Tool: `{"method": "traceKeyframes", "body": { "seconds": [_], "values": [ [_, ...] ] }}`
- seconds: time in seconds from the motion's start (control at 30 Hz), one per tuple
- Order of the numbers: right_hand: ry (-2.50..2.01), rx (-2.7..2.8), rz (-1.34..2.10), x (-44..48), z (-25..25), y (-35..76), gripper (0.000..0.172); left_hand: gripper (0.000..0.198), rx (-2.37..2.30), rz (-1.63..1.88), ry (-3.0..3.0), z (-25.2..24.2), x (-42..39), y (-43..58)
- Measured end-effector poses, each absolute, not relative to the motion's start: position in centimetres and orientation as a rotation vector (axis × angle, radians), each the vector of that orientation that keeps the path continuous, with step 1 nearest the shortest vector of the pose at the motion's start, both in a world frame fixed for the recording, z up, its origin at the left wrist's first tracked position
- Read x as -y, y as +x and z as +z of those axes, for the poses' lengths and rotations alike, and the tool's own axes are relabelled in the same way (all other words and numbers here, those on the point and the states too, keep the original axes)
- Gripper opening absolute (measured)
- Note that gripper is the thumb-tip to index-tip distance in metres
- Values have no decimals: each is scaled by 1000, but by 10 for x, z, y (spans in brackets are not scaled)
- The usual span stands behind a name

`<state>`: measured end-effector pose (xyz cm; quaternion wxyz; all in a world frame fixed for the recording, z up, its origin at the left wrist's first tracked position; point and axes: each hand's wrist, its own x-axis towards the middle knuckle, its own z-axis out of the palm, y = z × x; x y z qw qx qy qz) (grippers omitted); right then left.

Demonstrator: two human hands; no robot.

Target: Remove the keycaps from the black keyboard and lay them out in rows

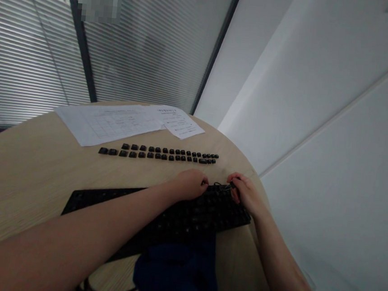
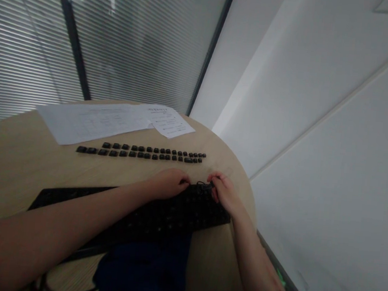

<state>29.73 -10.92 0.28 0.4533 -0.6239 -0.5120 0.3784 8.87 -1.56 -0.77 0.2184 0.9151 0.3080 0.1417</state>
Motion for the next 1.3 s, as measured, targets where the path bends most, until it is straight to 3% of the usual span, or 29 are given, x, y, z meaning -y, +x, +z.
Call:
{"method": "traceKeyframes", "body": {
  "seconds": [1.3],
  "values": [
    [-1711, 1349, 862, 113, 6, 279, 23, 31, -890, 252, 2597, -6, 17, 92]
  ]
}}
